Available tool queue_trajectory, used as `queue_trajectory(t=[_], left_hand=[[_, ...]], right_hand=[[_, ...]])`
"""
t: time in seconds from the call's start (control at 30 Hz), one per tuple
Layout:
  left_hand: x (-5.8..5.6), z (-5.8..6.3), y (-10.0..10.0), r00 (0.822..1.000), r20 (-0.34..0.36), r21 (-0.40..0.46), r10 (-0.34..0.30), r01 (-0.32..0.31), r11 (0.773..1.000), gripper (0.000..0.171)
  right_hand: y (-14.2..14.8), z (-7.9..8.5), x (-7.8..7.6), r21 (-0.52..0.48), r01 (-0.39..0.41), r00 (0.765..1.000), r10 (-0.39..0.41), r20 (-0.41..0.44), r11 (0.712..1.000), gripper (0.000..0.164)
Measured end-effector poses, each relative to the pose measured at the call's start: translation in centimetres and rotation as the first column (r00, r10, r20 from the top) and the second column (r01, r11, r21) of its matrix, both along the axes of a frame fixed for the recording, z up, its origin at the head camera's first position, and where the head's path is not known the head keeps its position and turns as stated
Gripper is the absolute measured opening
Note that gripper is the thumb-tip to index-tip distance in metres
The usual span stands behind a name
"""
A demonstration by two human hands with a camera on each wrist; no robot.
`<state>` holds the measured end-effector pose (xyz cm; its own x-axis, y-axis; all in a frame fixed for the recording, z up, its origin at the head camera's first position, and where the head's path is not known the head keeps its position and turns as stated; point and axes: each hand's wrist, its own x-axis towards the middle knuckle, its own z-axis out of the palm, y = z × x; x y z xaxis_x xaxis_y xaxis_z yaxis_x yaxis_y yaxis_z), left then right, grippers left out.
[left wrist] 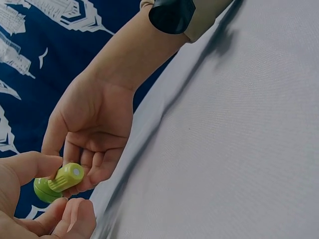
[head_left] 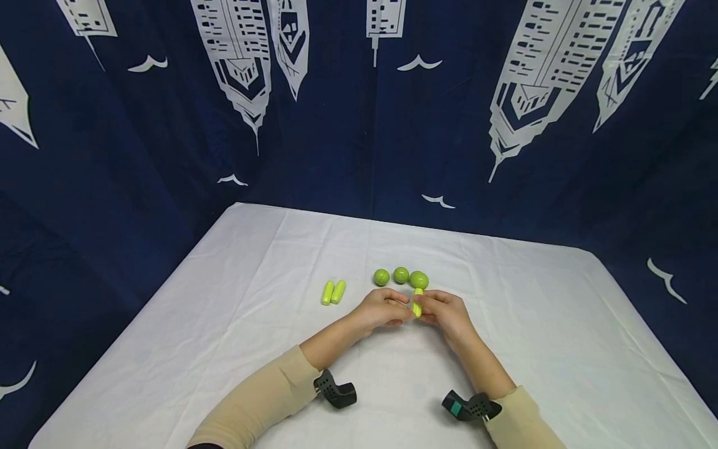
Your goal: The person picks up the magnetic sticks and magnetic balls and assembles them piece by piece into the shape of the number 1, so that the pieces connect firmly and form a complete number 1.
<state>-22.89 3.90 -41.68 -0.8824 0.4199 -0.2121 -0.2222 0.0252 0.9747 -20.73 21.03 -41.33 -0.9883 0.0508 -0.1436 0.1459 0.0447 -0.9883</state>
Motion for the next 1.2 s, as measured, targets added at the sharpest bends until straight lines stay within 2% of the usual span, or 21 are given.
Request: queue_trajectory(t=[0.2, 0.47, 0.7, 0.83, 1.0, 1.2], left_hand=[[-0.1, 0.3, 0.1, 1.0, -0.021, -0.04, 0.02, -0.021, 0.999, 0.033], [-1.1, 0.9, 0.2, 0.998, -0.039, -0.058, 0.05, -0.052, 0.997, 0.028], [-2.0, 1.1, 0.3, 0.994, -0.075, -0.071, 0.076, -0.081, 0.994, 0.028], [-2.3, 1.4, 0.3, 0.988, -0.135, -0.082, 0.079, -0.09, 0.993, 0.028], [-2.8, 1.8, 0.5, 0.973, -0.22, -0.103, 0.074, -0.099, 0.99, 0.032], [-3.4, 2.3, 0.6, 0.963, -0.264, -0.136, 0.058, -0.097, 0.986, 0.029]], right_hand=[[1.1, -0.2, -0.4, -0.028, 0.039, 0.999, -0.039, 0.019, 0.999, 0.019], [2.6, 0.1, -0.8, -0.047, 0.085, 0.996, -0.084, 0.024, 0.995, 0.01], [3.8, 0.1, -1.4, -0.044, 0.095, 0.995, -0.093, 0.046, 0.994, 0.018], [4.2, -0.1, -1.8, -0.062, 0.09, 0.995, -0.087, 0.049, 0.994, 0.02], [4.5, -0.5, -2.0, -0.052, 0.094, 0.995, -0.091, 0.052, 0.994, 0.031], [4.8, -1.0, -2.4, -0.028, 0.114, 0.992, -0.112, 0.057, 0.993, 0.035]])
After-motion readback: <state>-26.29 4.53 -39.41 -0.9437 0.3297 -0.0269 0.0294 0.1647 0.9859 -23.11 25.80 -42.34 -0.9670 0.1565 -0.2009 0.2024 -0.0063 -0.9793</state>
